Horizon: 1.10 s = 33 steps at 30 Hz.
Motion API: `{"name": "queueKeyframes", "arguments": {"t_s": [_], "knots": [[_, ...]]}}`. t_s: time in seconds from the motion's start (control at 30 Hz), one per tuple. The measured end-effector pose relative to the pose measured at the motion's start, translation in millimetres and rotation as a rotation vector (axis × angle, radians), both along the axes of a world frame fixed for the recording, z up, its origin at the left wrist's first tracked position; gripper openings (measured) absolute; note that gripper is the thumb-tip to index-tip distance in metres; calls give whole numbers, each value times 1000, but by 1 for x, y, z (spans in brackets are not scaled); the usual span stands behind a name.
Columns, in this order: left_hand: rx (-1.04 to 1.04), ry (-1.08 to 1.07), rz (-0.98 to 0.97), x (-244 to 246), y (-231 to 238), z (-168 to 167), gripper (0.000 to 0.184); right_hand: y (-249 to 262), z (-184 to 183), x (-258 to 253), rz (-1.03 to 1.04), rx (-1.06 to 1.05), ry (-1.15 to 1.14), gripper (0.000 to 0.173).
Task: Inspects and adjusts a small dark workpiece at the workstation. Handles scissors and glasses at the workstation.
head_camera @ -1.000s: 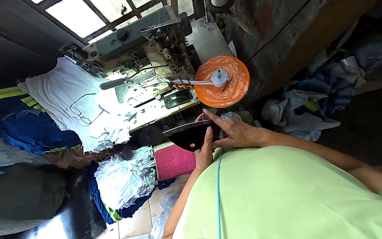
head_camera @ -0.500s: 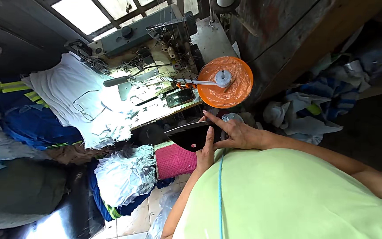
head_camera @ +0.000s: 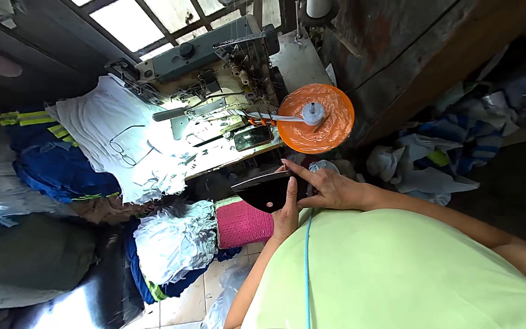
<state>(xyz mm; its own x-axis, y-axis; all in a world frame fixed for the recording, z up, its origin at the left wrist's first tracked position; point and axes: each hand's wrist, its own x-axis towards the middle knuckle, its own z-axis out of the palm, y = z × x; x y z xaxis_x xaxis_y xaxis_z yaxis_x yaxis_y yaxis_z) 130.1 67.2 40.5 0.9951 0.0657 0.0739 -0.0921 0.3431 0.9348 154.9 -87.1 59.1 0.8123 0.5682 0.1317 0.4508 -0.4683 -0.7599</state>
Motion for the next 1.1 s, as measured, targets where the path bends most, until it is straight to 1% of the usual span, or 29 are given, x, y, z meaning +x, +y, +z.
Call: {"name": "queueKeyframes", "arguments": {"t_s": [0.1,0.17,0.3,0.47,0.63,0.77,0.83,0.9,0.97,1.03,1.1], "knots": [[-29,8,57,-1,-4,2,28,1,0,-2,-25,-54,-71,85],[-38,56,119,-1,-8,6,24,2,-1,-2,-39,-71,-96,85],[-53,121,128,1,-11,7,22,1,0,-1,-45,-98,-86,84],[-103,225,169,-1,-16,14,12,0,1,-1,-46,-124,-89,81],[-107,273,158,-3,-18,17,14,-2,2,-1,-34,-134,-58,80],[-102,304,162,-4,-19,19,11,-3,-1,-1,-39,-92,-91,79],[-89,287,146,-5,-18,17,11,-4,-2,1,-23,-72,-48,84],[-72,260,131,-5,-18,16,12,-6,0,4,16,-45,46,86],[-60,225,114,-6,-16,13,22,-7,0,6,54,-27,108,85],[-42,202,135,-7,-16,11,25,-7,-1,7,65,-13,84,83],[-40,188,170,-8,-17,10,22,-7,-2,5,71,-17,60,80]]}}
